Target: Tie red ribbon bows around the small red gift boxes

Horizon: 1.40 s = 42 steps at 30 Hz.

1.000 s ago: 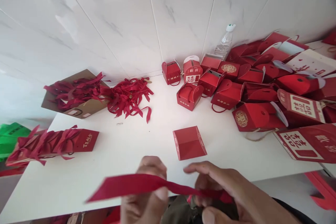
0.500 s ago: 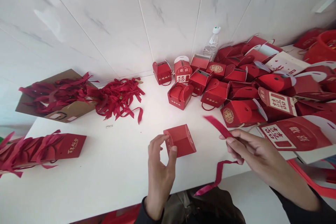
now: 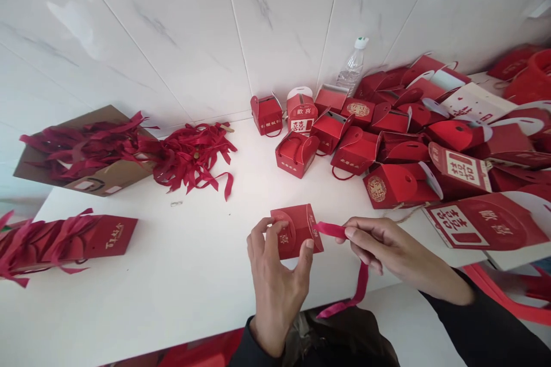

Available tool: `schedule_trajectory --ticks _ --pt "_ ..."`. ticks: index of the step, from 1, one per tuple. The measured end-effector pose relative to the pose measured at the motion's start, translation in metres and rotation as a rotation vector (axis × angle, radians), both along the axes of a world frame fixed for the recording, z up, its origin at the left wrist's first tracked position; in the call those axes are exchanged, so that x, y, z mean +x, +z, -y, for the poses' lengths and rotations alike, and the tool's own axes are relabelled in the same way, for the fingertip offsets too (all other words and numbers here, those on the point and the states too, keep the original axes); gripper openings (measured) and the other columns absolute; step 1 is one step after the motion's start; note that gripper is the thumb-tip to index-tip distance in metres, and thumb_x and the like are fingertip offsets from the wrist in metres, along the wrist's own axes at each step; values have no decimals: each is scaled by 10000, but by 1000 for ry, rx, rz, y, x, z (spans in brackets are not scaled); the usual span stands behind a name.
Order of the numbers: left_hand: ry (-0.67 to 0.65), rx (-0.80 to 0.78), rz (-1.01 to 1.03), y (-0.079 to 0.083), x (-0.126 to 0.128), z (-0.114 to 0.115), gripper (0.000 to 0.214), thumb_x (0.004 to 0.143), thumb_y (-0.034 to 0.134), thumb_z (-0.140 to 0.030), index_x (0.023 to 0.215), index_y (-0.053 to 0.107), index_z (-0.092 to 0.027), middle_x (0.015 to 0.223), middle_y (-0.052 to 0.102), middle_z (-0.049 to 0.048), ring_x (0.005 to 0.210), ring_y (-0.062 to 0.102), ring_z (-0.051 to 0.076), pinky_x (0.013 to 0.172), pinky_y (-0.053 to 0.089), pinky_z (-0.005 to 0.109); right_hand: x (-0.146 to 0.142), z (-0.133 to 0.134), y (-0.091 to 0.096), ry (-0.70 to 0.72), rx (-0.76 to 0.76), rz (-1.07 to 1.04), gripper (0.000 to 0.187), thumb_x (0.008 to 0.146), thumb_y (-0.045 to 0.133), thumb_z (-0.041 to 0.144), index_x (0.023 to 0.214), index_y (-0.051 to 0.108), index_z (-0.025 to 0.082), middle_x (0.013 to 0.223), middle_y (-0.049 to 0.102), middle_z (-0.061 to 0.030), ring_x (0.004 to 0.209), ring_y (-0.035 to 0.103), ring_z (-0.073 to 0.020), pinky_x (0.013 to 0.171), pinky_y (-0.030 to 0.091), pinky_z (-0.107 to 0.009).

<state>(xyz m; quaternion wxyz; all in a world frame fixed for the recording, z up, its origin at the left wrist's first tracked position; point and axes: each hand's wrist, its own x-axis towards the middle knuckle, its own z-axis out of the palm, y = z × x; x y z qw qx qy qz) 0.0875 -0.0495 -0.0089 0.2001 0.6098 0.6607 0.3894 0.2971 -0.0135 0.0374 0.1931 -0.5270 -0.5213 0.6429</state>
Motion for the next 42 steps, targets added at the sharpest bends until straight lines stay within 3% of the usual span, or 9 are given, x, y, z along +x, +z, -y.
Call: schedule_trajectory --ticks 4,12,19,25,28,30,34,38,42 --pt "5 -3 49 -1 1 2 323 904 647 -405 1193 613 -267 1253 544 129 1192 532 309 952 493 483 -3 -7 -8 -10 24 39 554 930 489 699 873 672 179 606 332 61 510 235 -108 497 203 -264" --pt "67 -38 174 0 -6 2 246 961 552 -383 1171 607 -266 1245 549 108 1198 540 269 940 494 416 -1 -8 -17 -46 98 195 456 926 510 617 893 714 211 596 185 70 517 215 -134 489 171 -272" --pt "90 -22 243 2 -9 -1 221 981 515 -387 1113 636 -257 1182 594 91 1108 565 238 846 489 344 4 -8 -17 -61 149 251 423 925 520 590 888 712 215 582 212 65 501 228 -132 472 168 -267" --pt "169 -51 374 4 -13 0 194 991 506 -377 1084 621 -252 1105 640 58 996 591 193 806 486 298 -2 -7 -9 21 223 271 398 980 474 521 805 645 207 624 317 44 542 277 -129 500 208 -275" --pt "266 81 325 8 -10 10 149 960 565 -336 1021 645 -225 1017 665 52 920 611 180 791 491 290 -1 -6 -10 36 228 235 412 987 476 533 753 577 209 642 302 48 550 258 -124 493 205 -267" --pt "286 130 316 14 -2 19 143 952 579 -317 962 670 -208 837 667 29 766 610 151 701 488 263 0 -6 -12 43 217 217 423 993 461 550 773 584 211 643 299 48 547 256 -126 484 205 -265" --pt "157 -236 463 26 20 33 368 985 488 -459 1141 696 -199 492 505 -45 415 413 97 429 328 219 0 -6 -16 38 275 247 391 992 470 530 836 630 209 658 405 32 563 328 -136 498 259 -262" --pt "67 -448 558 20 29 30 609 943 495 -585 1367 597 -161 475 524 -32 425 478 131 444 389 227 0 -4 -15 56 292 241 368 994 484 515 831 618 215 634 388 52 532 299 -123 477 244 -254" --pt "1 -553 622 12 29 25 659 983 412 -583 1485 470 -159 510 567 -26 432 501 126 468 421 222 1 -3 -14 76 345 243 364 1014 462 483 828 618 210 636 400 50 543 321 -123 476 263 -251"
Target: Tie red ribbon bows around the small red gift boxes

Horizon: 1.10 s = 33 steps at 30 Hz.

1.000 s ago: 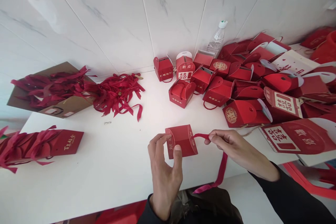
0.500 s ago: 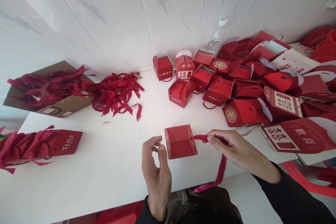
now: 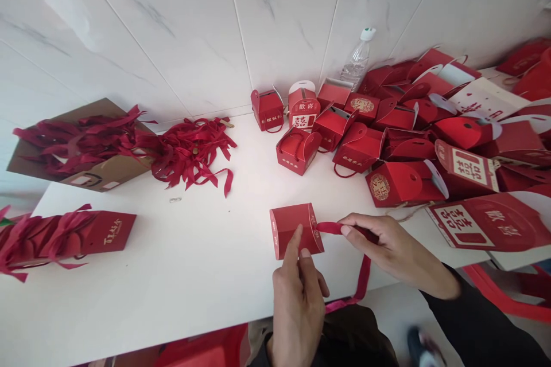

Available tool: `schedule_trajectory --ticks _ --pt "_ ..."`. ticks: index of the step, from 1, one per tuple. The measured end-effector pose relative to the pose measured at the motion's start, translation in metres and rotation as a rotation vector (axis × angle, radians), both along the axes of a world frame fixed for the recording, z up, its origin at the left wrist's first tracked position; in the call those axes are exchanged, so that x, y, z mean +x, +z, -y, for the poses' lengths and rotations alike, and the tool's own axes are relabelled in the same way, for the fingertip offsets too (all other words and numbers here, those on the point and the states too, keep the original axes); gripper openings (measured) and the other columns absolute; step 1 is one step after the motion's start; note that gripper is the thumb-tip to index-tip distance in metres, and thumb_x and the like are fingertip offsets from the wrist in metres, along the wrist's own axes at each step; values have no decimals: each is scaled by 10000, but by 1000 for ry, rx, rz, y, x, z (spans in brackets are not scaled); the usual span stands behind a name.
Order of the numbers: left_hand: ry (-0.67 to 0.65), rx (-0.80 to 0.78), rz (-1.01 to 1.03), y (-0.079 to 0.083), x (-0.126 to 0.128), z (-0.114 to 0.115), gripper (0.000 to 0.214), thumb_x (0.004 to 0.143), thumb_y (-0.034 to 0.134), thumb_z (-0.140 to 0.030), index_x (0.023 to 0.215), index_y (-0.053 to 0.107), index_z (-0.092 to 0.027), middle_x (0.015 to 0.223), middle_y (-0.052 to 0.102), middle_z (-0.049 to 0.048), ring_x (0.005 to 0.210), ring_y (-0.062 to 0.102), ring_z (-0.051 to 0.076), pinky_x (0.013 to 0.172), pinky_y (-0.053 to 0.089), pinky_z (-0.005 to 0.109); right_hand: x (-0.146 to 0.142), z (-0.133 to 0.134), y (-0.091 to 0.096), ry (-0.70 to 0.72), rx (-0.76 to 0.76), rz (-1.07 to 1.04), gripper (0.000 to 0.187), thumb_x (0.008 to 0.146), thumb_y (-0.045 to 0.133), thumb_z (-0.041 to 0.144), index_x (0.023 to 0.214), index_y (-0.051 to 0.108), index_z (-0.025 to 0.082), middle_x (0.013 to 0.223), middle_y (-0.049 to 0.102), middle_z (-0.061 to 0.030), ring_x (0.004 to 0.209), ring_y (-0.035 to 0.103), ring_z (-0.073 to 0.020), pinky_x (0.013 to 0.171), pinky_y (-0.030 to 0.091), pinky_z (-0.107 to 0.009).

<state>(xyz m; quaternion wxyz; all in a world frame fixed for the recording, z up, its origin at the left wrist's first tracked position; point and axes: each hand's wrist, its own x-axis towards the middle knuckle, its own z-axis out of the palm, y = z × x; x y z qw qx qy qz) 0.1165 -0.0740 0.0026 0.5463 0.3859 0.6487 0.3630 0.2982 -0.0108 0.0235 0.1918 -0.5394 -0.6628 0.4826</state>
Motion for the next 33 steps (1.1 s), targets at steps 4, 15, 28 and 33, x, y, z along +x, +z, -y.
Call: schedule_trajectory --ticks 4,15,28,33 --pt "41 -39 28 2 3 -4 664 982 408 -592 1492 453 -169 538 555 -29 438 475 108 464 415 208 2 -1 -2 -10 115 50 329 1019 468 452 897 662 216 701 566 22 602 481 -143 510 370 -248" --pt "108 -47 168 3 10 -16 662 955 463 -609 1440 489 -160 505 521 -50 379 409 74 392 357 166 1 -3 -10 47 462 64 178 1027 476 252 1040 652 226 914 727 -11 754 673 -150 687 515 -250" --pt "122 -18 257 4 14 -23 577 944 494 -584 1279 577 -122 463 503 -57 341 412 71 348 332 147 3 -2 -14 67 440 101 173 1011 546 319 945 673 221 853 728 4 707 656 -142 643 488 -234" --pt "123 -36 277 4 15 -22 577 948 491 -573 1285 569 -112 458 505 -56 338 409 72 345 320 149 1 -2 -9 50 336 59 266 1031 521 378 922 698 212 742 690 20 617 606 -129 610 477 -234"
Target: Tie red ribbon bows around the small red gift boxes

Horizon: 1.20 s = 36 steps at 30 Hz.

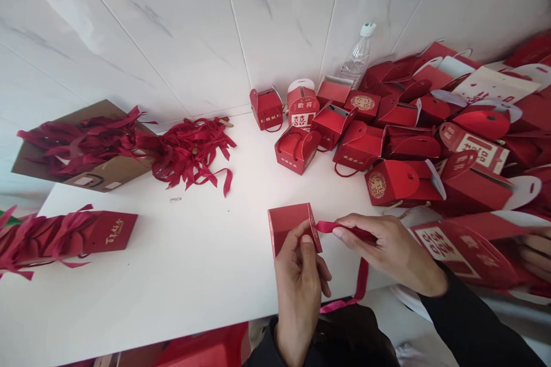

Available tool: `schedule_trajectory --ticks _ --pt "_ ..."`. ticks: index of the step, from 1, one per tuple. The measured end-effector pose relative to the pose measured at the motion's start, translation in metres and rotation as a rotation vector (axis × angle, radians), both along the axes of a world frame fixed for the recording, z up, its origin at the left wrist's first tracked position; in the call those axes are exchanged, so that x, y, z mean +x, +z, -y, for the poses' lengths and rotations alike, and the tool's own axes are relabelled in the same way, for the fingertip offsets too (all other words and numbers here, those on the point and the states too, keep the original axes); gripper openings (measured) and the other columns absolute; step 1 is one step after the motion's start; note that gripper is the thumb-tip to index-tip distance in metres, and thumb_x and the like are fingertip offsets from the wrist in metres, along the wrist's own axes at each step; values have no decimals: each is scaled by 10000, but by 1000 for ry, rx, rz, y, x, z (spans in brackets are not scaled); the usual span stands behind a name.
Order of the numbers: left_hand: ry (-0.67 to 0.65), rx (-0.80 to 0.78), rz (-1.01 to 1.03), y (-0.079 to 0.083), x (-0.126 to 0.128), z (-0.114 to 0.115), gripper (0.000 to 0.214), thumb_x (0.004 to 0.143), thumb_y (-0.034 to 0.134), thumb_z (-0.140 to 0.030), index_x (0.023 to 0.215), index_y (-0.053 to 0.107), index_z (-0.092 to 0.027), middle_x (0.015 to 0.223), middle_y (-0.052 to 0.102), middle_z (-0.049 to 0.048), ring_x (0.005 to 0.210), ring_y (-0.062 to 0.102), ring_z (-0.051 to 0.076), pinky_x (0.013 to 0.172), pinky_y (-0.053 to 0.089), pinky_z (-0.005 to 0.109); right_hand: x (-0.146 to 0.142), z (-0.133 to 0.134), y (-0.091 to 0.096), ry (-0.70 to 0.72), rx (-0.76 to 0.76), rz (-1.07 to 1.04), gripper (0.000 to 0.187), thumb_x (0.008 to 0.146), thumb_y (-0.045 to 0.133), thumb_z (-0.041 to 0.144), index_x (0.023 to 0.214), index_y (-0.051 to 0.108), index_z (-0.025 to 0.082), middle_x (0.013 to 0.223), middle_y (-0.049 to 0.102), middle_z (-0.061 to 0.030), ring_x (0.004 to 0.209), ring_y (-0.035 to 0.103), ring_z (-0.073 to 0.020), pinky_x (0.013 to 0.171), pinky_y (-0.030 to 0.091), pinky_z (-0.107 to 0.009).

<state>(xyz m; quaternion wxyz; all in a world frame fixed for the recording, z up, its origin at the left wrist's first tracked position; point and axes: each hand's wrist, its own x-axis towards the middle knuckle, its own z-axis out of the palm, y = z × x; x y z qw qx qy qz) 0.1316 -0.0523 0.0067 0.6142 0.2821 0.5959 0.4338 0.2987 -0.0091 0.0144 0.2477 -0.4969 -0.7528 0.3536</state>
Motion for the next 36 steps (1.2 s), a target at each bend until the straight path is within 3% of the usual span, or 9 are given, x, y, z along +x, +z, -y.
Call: schedule_trajectory --ticks 9,12,18,21,25,27,31,34,36 --pt "15 17 26 0 -1 -1 621 914 522 -618 1268 577 -109 488 515 -51 347 423 78 329 302 155 3 0 0 35 8 -49 246 1029 541 381 960 708 214 867 736 -15 720 658 -155 682 513 -253" --pt "18 16 40 1 0 -1 601 921 505 -626 1247 571 -125 480 501 -61 339 412 79 326 297 158 -1 -1 0 30 -16 -41 243 1032 530 372 955 698 216 822 715 0 691 638 -145 663 496 -243" --pt "63 37 -125 -2 3 -1 444 939 494 -616 863 560 -184 470 481 -59 368 423 81 369 334 173 -12 -7 2 55 -102 -19 320 1040 498 388 854 686 208 742 688 19 657 619 -136 650 489 -232" --pt "96 82 -333 -3 1 3 403 957 489 -583 851 565 -202 521 539 -36 434 486 101 442 385 199 -14 -7 1 19 -72 -21 249 1027 526 407 1061 698 229 959 738 -19 851 685 -178 721 540 -246" --pt "181 157 -596 10 -11 8 341 954 525 -534 848 605 -220 525 540 -30 464 491 118 479 378 225 -26 -8 6 -1 178 -47 358 1005 568 382 1331 587 235 1226 641 -97 1179 583 -258 982 514 -389" --pt "221 220 -654 21 -17 8 316 938 558 -514 850 635 -221 505 530 -32 452 473 120 480 372 233 -38 -10 12 78 238 -80 296 1013 559 338 1284 611 230 1214 622 -104 1192 558 -264 1018 482 -424" --pt "314 288 -637 34 -31 7 304 921 590 -488 818 662 -211 513 513 -30 463 451 118 492 383 240 -58 -15 25 176 166 -186 133 1031 536 291 983 638 221 1056 658 -67 1038 600 -227 923 502 -380" --pt "353 313 -670 22 -45 6 290 906 612 -463 1038 665 -210 759 631 21 672 583 154 596 469 247 -65 -17 26 135 135 -131 192 1042 517 292 879 585 218 882 641 -31 870 587 -207 860 488 -384" --pt "275 342 -692 7 -54 5 419 864 671 -438 1216 600 -224 1015 651 69 892 621 195 706 521 276 -67 -17 23 92 173 -21 182 1033 517 266 877 590 209 913 617 -49 884 564 -223 860 477 -414"
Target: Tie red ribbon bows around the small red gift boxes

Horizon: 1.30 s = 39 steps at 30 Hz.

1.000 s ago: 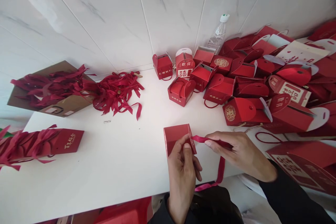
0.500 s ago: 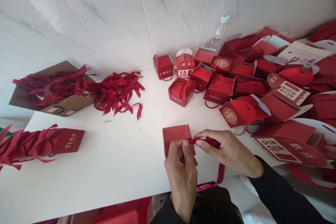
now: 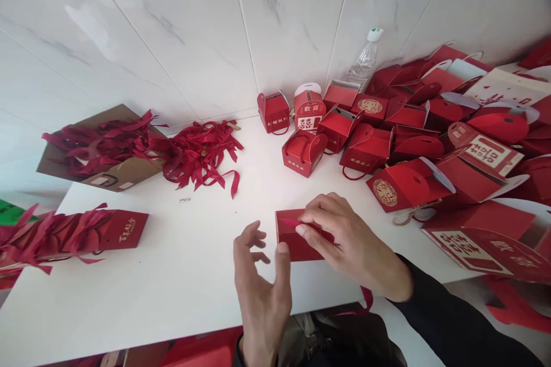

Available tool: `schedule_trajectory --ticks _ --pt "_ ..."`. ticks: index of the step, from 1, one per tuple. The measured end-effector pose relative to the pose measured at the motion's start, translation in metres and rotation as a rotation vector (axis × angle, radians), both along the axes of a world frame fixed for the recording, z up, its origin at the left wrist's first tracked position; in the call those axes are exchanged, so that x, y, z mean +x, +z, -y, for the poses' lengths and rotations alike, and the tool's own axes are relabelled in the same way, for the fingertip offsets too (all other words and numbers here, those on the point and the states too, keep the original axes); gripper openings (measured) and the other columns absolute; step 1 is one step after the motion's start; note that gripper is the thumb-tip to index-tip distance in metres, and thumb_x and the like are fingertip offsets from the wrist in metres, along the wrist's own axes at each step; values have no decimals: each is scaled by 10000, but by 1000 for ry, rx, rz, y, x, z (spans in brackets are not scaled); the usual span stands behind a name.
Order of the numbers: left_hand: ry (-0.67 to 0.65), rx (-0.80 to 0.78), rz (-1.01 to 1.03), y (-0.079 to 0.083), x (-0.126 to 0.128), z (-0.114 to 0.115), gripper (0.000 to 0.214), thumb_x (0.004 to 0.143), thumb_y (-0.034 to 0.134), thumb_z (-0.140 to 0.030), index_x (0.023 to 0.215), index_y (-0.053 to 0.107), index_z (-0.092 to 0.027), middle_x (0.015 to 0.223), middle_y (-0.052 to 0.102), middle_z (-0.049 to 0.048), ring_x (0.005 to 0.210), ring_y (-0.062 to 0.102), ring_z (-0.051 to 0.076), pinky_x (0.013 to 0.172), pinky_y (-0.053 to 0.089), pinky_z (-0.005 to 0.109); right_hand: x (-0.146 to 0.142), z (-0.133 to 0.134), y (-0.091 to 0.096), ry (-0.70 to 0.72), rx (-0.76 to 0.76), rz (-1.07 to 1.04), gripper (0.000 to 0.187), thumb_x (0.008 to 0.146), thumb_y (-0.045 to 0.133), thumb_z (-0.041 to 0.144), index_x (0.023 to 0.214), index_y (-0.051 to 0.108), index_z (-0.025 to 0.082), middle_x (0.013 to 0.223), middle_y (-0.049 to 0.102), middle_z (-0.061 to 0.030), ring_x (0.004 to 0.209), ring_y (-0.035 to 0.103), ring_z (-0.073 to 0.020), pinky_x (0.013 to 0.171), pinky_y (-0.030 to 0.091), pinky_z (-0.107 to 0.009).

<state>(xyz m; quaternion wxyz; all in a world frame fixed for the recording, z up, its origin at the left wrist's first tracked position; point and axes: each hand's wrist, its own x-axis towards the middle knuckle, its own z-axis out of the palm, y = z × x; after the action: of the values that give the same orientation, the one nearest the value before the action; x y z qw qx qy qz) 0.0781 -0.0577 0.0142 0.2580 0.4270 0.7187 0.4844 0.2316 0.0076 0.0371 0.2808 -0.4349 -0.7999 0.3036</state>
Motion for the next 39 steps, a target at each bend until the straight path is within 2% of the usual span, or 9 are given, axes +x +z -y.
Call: schedule_trajectory --ticks 6,11,17,21,24,28,32,35,39 --pt "-76 -64 220 -24 -7 -3 341 899 639 -427 1153 606 -202 1055 673 93 941 657 203 764 544 303 -7 3 -10 23 44 133 194 1001 485 158 836 585 182 1225 526 -140 1192 466 -303 1013 439 -524" --pt "-68 -67 290 -21 -5 -3 352 882 661 -456 1122 649 -200 1090 701 97 941 672 201 774 542 298 -10 2 -8 69 -4 141 185 981 502 135 830 590 196 1284 512 -139 1276 433 -318 1067 391 -625" --pt "-121 -74 337 -19 -5 0 372 892 645 -457 1160 649 -199 1096 691 98 958 656 214 782 544 305 -17 -1 -7 88 2 155 227 975 505 141 762 557 199 1279 532 -139 1284 446 -320 1073 399 -627" --pt "-129 -81 363 -17 -6 0 308 935 577 -477 945 671 -184 952 704 58 843 640 173 771 513 272 -22 -3 -7 111 7 166 214 980 519 160 774 570 193 1275 553 -140 1291 464 -317 1150 269 -658" --pt "-59 -67 377 -14 -11 -3 290 907 630 -456 820 637 -180 842 701 33 770 635 155 736 522 265 -17 -5 -7 96 -16 111 88 1001 554 262 973 615 205 1288 572 -131 1313 469 -308 1170 259 -630" --pt "86 40 637 -6 -36 -7 237 916 606 -415 833 570 -197 881 740 50 915 712 231 836 581 397 9 1 -14 13 -103 31 561 966 621 466 1437 401 256 1456 487 -139 1384 428 -312 1155 354 -556" --pt "128 14 702 -3 -59 -9 239 910 591 -437 852 552 -209 944 744 65 919 706 249 744 587 380 44 18 -35 -119 -358 -16 769 935 628 561 1548 253 287 1578 359 -142 1461 339 -325 1110 435 -517" --pt "-38 -91 462 -6 -55 -7 303 913 578 -497 916 639 -200 995 704 69 817 634 189 652 514 285 59 30 -49 -122 -542 -122 823 925 619 603 1575 213 302 1567 391 -134 1471 322 -328 1136 393 -541" --pt "-309 -215 298 -8 -36 -7 286 914 602 -486 960 660 -210 932 676 45 818 587 165 711 470 266 60 32 -53 -78 -662 -224 668 963 572 583 1522 359 287 1529 449 -117 1425 386 -310 1156 364 -479"
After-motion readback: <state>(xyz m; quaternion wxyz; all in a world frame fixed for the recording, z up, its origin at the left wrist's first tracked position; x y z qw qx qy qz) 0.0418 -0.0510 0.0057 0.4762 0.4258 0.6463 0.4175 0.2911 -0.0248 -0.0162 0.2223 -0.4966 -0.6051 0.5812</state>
